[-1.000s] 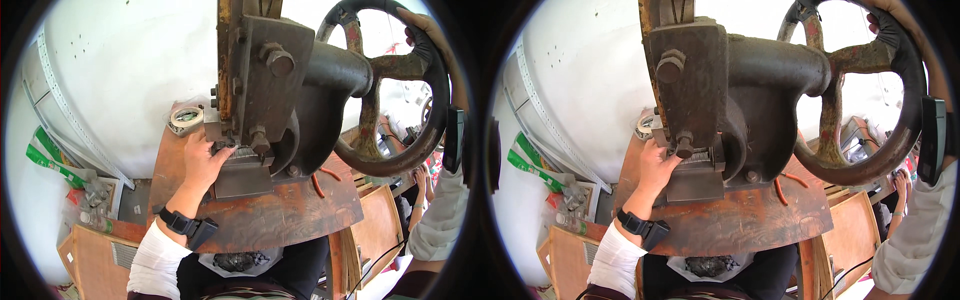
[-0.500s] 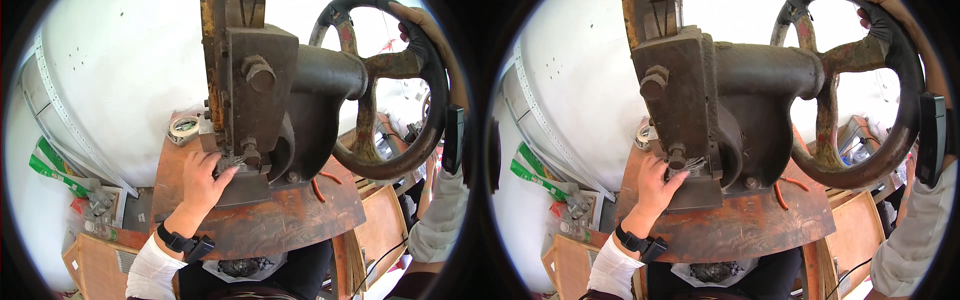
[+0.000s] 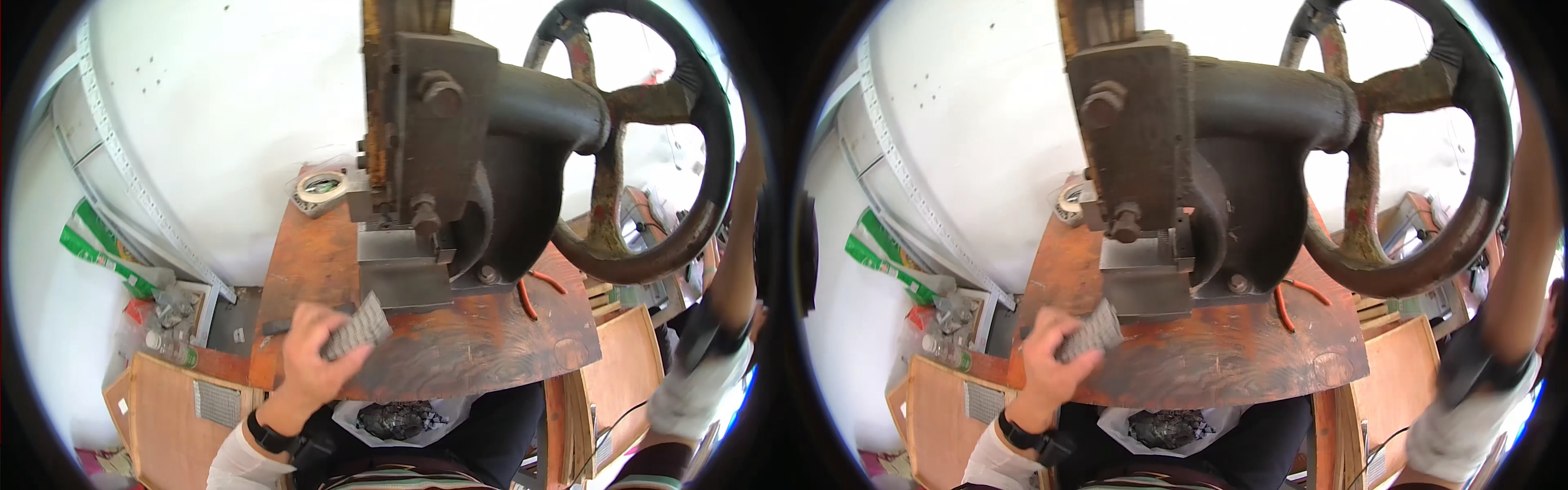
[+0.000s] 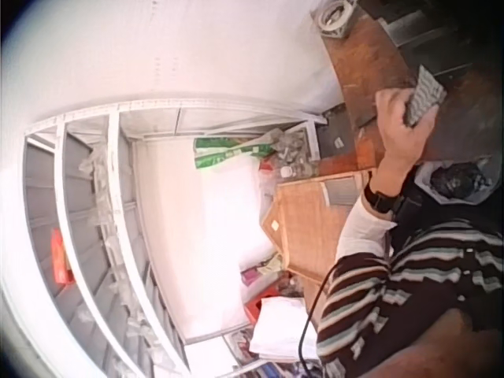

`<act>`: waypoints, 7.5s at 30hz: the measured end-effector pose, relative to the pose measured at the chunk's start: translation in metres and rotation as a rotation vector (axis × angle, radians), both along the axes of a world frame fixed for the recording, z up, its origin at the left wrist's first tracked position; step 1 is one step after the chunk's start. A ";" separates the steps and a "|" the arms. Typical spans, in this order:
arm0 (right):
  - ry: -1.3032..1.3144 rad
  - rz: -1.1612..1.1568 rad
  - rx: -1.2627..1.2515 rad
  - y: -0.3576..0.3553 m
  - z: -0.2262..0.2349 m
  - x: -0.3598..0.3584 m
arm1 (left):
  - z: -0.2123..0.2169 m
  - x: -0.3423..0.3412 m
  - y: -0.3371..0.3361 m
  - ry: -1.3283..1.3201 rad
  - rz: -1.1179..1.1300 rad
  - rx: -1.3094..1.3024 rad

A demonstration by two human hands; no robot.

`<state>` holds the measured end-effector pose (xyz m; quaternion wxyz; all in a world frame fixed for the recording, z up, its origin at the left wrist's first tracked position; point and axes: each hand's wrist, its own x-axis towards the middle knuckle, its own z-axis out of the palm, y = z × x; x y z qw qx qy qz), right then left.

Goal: The person operates a manual press machine to cut small metal strips into individual pieces. They load the strips into the press, turn the wheel to activate the cutting mechanism, and then remove the cut pieces. The person also uses pliers to adjust the metal strips and places the finished pieces into a wooden tray.

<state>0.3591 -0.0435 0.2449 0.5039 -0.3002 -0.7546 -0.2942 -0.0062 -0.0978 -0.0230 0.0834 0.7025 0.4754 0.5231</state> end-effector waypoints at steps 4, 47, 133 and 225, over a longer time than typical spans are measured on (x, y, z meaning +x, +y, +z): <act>-0.114 0.353 -0.430 -0.044 -0.174 -0.058 | -0.041 0.009 -0.021 0.113 -0.074 -0.069; -0.279 0.169 -0.768 -0.051 -0.300 -0.158 | -0.059 0.019 -0.024 0.177 0.046 -0.226; 0.294 0.484 -0.966 -0.040 -0.314 -0.130 | -0.056 0.037 -0.001 0.506 0.035 -0.016; 0.413 0.422 -1.232 -0.083 -0.273 -0.183 | -0.044 0.060 -0.040 -1.641 -0.571 -0.745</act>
